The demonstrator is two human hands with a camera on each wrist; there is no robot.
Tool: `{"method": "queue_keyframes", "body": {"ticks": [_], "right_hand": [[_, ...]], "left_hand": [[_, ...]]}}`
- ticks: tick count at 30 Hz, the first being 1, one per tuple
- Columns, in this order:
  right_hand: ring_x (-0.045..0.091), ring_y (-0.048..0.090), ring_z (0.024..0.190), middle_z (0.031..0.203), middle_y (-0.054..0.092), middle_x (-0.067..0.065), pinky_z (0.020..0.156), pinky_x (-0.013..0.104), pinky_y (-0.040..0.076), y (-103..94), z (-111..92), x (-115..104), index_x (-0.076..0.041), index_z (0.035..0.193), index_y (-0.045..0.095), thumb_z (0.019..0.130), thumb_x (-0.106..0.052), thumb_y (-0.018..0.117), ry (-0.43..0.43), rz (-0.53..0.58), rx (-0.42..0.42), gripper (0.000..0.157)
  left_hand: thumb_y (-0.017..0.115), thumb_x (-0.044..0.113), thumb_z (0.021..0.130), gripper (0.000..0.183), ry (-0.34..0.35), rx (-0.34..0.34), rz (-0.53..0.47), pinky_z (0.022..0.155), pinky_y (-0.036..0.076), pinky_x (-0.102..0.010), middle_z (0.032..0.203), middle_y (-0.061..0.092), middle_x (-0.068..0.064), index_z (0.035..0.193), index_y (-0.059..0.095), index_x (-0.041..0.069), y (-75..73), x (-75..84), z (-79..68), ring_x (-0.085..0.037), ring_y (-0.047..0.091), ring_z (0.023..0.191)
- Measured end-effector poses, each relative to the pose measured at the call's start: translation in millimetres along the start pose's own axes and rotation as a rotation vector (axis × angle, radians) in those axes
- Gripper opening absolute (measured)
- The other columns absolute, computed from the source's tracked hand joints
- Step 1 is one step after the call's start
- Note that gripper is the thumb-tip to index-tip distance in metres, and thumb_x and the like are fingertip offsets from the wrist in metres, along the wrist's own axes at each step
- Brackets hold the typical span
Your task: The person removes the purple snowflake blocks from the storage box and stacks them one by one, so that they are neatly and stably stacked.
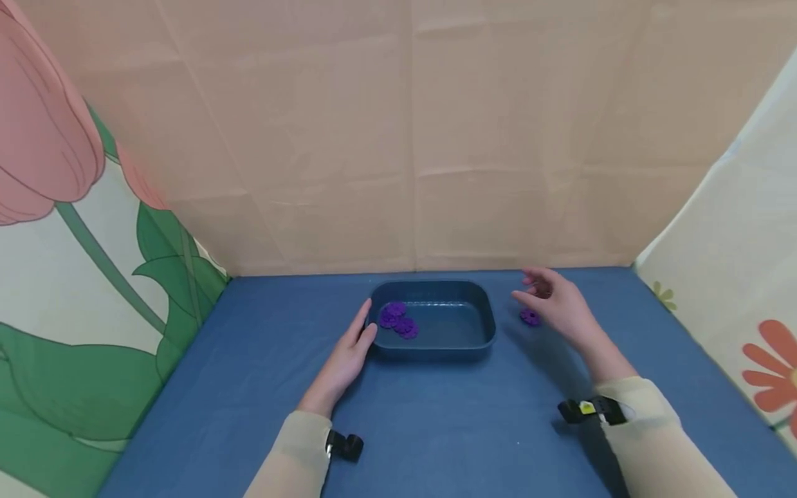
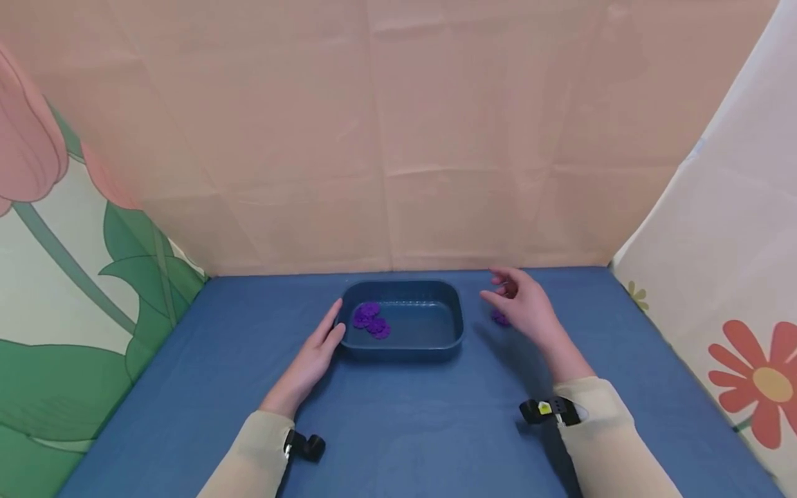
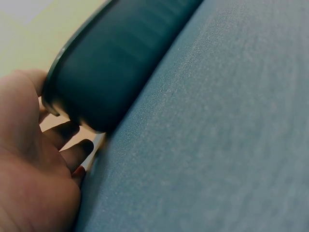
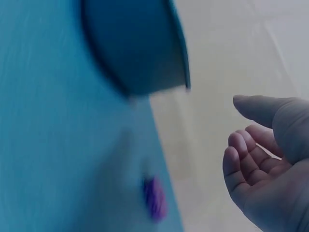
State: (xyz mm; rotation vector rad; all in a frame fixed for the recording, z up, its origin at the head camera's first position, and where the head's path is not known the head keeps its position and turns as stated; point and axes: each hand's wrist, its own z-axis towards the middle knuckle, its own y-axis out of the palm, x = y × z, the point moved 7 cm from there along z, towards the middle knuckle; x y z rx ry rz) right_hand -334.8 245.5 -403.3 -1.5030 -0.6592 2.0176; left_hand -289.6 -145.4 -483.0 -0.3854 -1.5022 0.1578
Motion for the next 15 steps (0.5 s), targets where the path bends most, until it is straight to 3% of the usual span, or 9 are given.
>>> {"method": "queue_keyframes", "body": {"ticks": [6,15], "right_hand": [[0.02,0.058,0.101,0.119,0.059,0.004,0.083,0.042,0.05,27.5,6.0,-45.6,-0.019,0.139,0.051,0.088,-0.045,0.069,-0.072,0.076,-0.071,0.06],[0.018,0.057,0.098,0.114,0.06,0.001,0.085,0.041,0.05,72.5,10.6,-82.0,-0.017,0.135,0.056,0.088,-0.039,0.073,-0.165,0.107,-0.148,0.055]], "left_hand": [[0.039,0.069,0.093,0.066,0.009,-0.001,-0.009,0.117,0.013,-0.048,0.153,0.016,0.03,0.152,0.017,0.048,1.0,2.5,0.9,-0.007,0.011,0.145],[0.039,0.069,0.093,0.067,0.005,-0.006,0.001,0.117,0.014,-0.046,0.153,0.016,0.031,0.153,0.017,0.047,4.8,-0.2,3.0,-0.005,0.011,0.144]]}}
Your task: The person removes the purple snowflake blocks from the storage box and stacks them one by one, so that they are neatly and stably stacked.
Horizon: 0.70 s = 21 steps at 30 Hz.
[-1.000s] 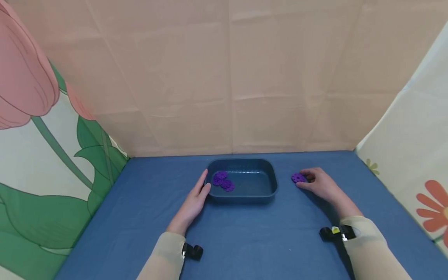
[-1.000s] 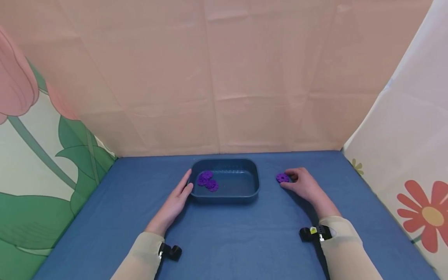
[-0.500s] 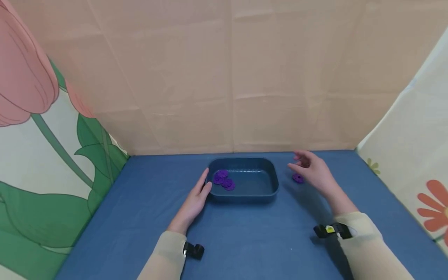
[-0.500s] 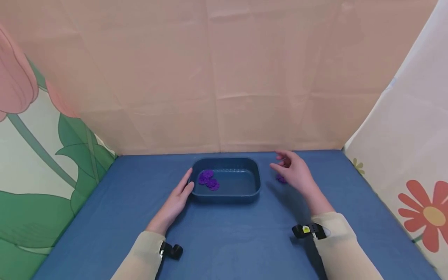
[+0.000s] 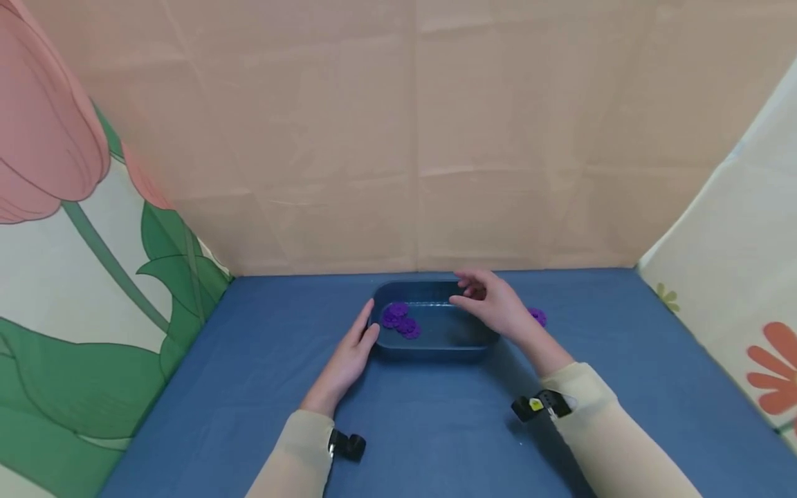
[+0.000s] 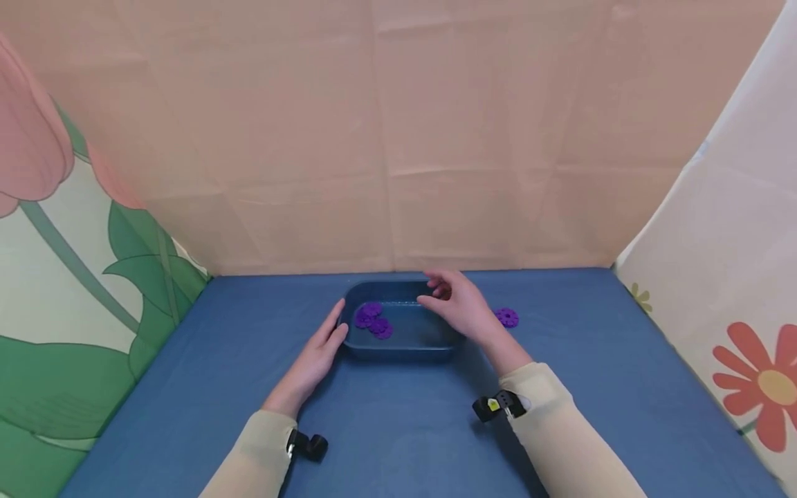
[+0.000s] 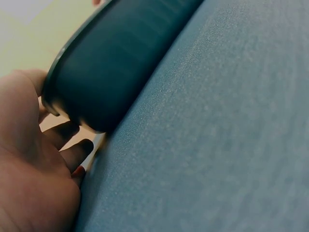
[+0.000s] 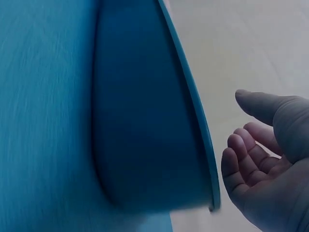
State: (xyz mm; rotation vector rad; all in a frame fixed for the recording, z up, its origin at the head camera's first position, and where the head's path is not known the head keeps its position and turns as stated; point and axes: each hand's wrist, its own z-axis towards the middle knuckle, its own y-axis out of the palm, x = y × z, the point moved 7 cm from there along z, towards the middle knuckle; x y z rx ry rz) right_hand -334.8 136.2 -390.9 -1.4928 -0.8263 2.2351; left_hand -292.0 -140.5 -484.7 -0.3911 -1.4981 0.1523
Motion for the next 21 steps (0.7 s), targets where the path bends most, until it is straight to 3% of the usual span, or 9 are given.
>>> {"method": "queue_keyframes", "body": {"ticks": [9,21], "right_hand": [[0.02,0.058,0.101,0.115,0.059,0.006,0.088,0.039,0.049,44.4,20.3,-12.9,-0.019,0.13,0.06,0.087,-0.035,0.075,0.021,-0.001,-0.086,0.049],[0.022,0.057,0.108,0.122,0.059,0.007,0.093,0.041,0.048,87.9,40.8,-15.6,-0.014,0.132,0.061,0.085,-0.041,0.076,0.057,-0.065,-0.167,0.056]], "left_hand": [[0.04,0.068,0.093,0.066,-0.006,0.002,-0.013,0.117,0.014,-0.046,0.153,0.016,0.031,0.152,0.018,0.049,-0.1,-1.6,0.3,-0.006,0.012,0.144],[0.039,0.069,0.093,0.068,0.001,0.013,0.007,0.116,0.015,-0.051,0.156,0.017,0.023,0.153,0.018,0.046,-2.1,-3.6,1.1,-0.012,0.014,0.145]]}}
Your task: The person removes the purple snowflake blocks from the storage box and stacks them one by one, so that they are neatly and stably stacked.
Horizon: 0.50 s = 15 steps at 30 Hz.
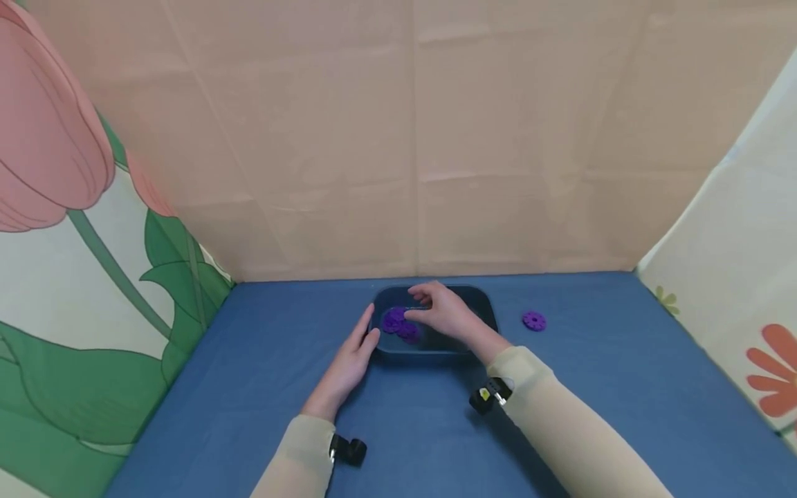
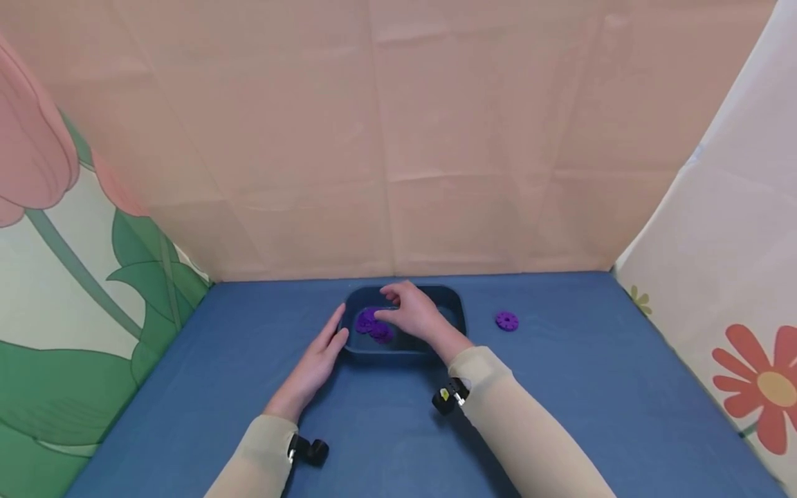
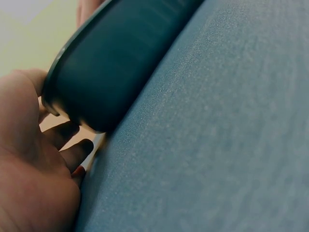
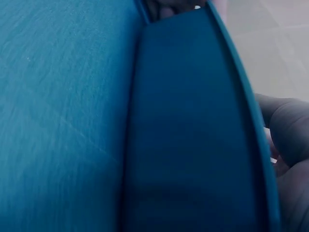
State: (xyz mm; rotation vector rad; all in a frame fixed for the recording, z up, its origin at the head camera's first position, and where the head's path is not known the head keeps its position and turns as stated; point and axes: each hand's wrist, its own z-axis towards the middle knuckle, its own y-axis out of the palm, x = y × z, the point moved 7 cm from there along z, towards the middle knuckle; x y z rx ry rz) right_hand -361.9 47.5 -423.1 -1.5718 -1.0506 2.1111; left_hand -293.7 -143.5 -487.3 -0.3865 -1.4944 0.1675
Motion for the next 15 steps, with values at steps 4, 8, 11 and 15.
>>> {"method": "queue_keyframes", "body": {"ticks": [4,8,11,15], "right_hand": [[0.025,0.058,0.108,0.121,0.06,0.008,0.093,0.042,0.048,11.0,7.5,1.3,-0.012,0.131,0.061,0.084,-0.038,0.077,0.003,-0.02,-0.025,0.056],[0.025,0.058,0.108,0.12,0.062,0.01,0.093,0.043,0.048,20.7,12.9,4.2,-0.008,0.132,0.061,0.085,-0.035,0.077,0.015,-0.041,-0.048,0.056],[0.024,0.058,0.109,0.12,0.062,0.01,0.094,0.043,0.048,26.6,15.1,7.5,-0.007,0.133,0.06,0.085,-0.035,0.077,0.042,-0.052,-0.065,0.057],[0.025,0.059,0.11,0.12,0.062,0.011,0.094,0.044,0.048,32.1,17.1,9.9,-0.006,0.132,0.06,0.085,-0.034,0.077,0.068,-0.057,-0.082,0.058]], "left_hand": [[0.039,0.069,0.093,0.067,-0.006,-0.007,-0.004,0.116,0.015,-0.051,0.155,0.017,0.024,0.153,0.018,0.047,0.6,-2.0,0.7,-0.011,0.013,0.145],[0.039,0.07,0.093,0.065,-0.004,-0.009,-0.007,0.116,0.015,-0.051,0.155,0.017,0.025,0.151,0.018,0.051,0.5,-3.0,0.5,-0.01,0.013,0.145],[0.04,0.07,0.093,0.062,-0.007,-0.01,-0.011,0.116,0.015,-0.05,0.155,0.017,0.026,0.149,0.019,0.055,0.3,-3.6,0.2,-0.01,0.013,0.145],[0.04,0.069,0.093,0.059,-0.011,-0.012,-0.014,0.116,0.015,-0.05,0.155,0.016,0.026,0.146,0.018,0.058,0.2,-3.7,0.1,-0.01,0.012,0.145]]}}
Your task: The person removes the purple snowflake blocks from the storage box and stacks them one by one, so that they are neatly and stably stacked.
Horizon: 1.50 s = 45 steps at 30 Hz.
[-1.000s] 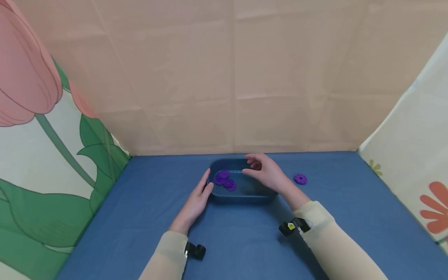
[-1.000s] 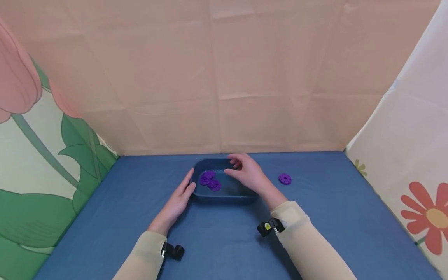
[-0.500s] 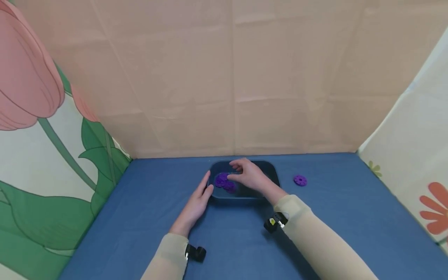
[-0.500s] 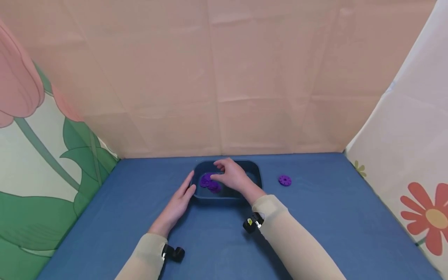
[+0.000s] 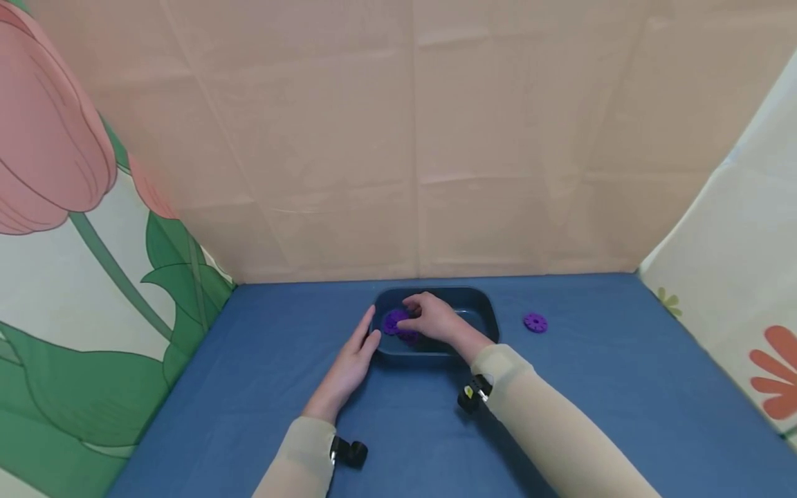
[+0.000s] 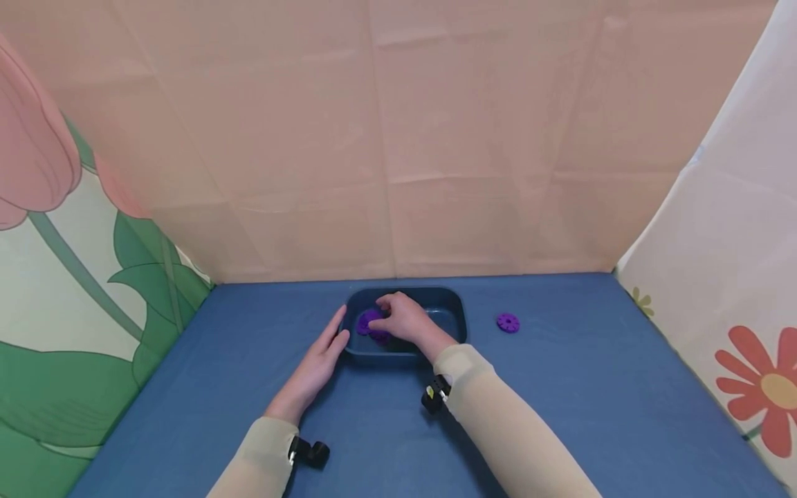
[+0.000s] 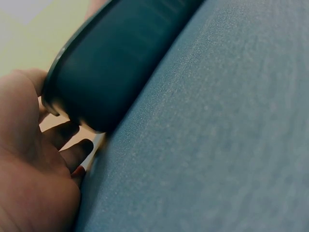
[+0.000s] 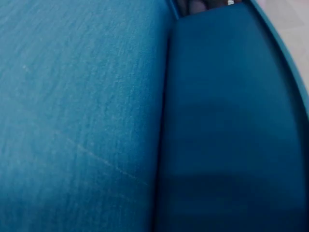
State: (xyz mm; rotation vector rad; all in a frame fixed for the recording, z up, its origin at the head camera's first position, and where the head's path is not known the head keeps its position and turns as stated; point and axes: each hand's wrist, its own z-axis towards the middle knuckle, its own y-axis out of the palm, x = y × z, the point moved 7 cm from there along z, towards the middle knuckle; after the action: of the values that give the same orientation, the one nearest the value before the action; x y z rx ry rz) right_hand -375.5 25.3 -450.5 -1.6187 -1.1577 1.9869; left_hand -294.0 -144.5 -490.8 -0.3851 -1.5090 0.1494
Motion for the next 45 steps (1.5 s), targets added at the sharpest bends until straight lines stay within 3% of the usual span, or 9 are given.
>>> {"method": "queue_keyframes", "body": {"ticks": [7,15,21,31,37,40,45], "right_hand": [[0.023,0.06,0.106,0.118,0.063,0.011,0.093,0.041,0.049,3.9,2.5,1.3,-0.005,0.132,0.06,0.084,-0.034,0.078,0.009,-0.032,-0.013,0.059],[0.023,0.058,0.105,0.117,0.063,0.011,0.094,0.042,0.047,7.9,1.3,-2.5,-0.005,0.131,0.062,0.085,-0.033,0.077,-0.053,-0.12,-0.017,0.056],[0.027,0.051,0.11,0.124,0.056,0.011,0.094,0.045,0.045,9.9,-2.7,-5.0,-0.014,0.129,0.065,0.086,-0.037,0.075,-0.068,-0.189,-0.029,0.049],[0.029,0.051,0.109,0.121,0.058,0.009,0.092,0.047,0.045,11.0,-6.6,-9.2,-0.019,0.121,0.071,0.087,-0.033,0.075,-0.129,-0.2,-0.023,0.037],[0.029,0.051,0.111,0.125,0.057,0.01,0.094,0.047,0.045,12.7,-4.3,-8.5,-0.017,0.131,0.064,0.087,-0.036,0.075,-0.132,-0.211,-0.023,0.049],[0.028,0.051,0.109,0.125,0.057,0.011,0.093,0.046,0.046,15.8,-3.3,-9.1,-0.014,0.135,0.06,0.087,-0.041,0.073,-0.147,-0.27,-0.03,0.056],[0.024,0.052,0.104,0.119,0.058,0.007,0.09,0.042,0.046,18.4,-1.9,-9.4,-0.015,0.129,0.065,0.088,-0.044,0.071,-0.159,-0.327,-0.026,0.05]], "left_hand": [[0.041,0.069,0.093,0.068,0.006,0.001,-0.007,0.116,0.014,-0.052,0.156,0.017,0.023,0.153,0.019,0.047,-1.2,1.2,0.0,-0.012,0.013,0.145],[0.04,0.069,0.093,0.068,0.002,0.004,0.004,0.116,0.014,-0.05,0.155,0.018,0.024,0.153,0.019,0.047,-1.5,2.1,-0.3,-0.01,0.013,0.145],[0.04,0.069,0.093,0.067,0.0,-0.002,-0.004,0.116,0.014,-0.05,0.154,0.017,0.026,0.153,0.019,0.047,-0.4,1.2,-0.2,-0.008,0.013,0.144],[0.04,0.068,0.094,0.067,0.004,-0.004,-0.007,0.116,0.014,-0.05,0.154,0.017,0.027,0.153,0.018,0.047,-0.8,-2.0,0.4,-0.007,0.013,0.144],[0.04,0.069,0.093,0.067,0.0,0.002,-0.005,0.116,0.014,-0.05,0.154,0.018,0.026,0.152,0.019,0.048,-1.1,-0.6,0.3,-0.008,0.014,0.144],[0.04,0.069,0.093,0.067,0.004,-0.001,-0.008,0.116,0.014,-0.05,0.155,0.017,0.025,0.153,0.019,0.048,-1.0,0.5,0.1,-0.009,0.013,0.144],[0.04,0.068,0.093,0.067,0.017,-0.004,-0.006,0.116,0.013,-0.05,0.156,0.017,0.024,0.153,0.018,0.047,-1.2,1.3,0.2,-0.009,0.012,0.145]]}}
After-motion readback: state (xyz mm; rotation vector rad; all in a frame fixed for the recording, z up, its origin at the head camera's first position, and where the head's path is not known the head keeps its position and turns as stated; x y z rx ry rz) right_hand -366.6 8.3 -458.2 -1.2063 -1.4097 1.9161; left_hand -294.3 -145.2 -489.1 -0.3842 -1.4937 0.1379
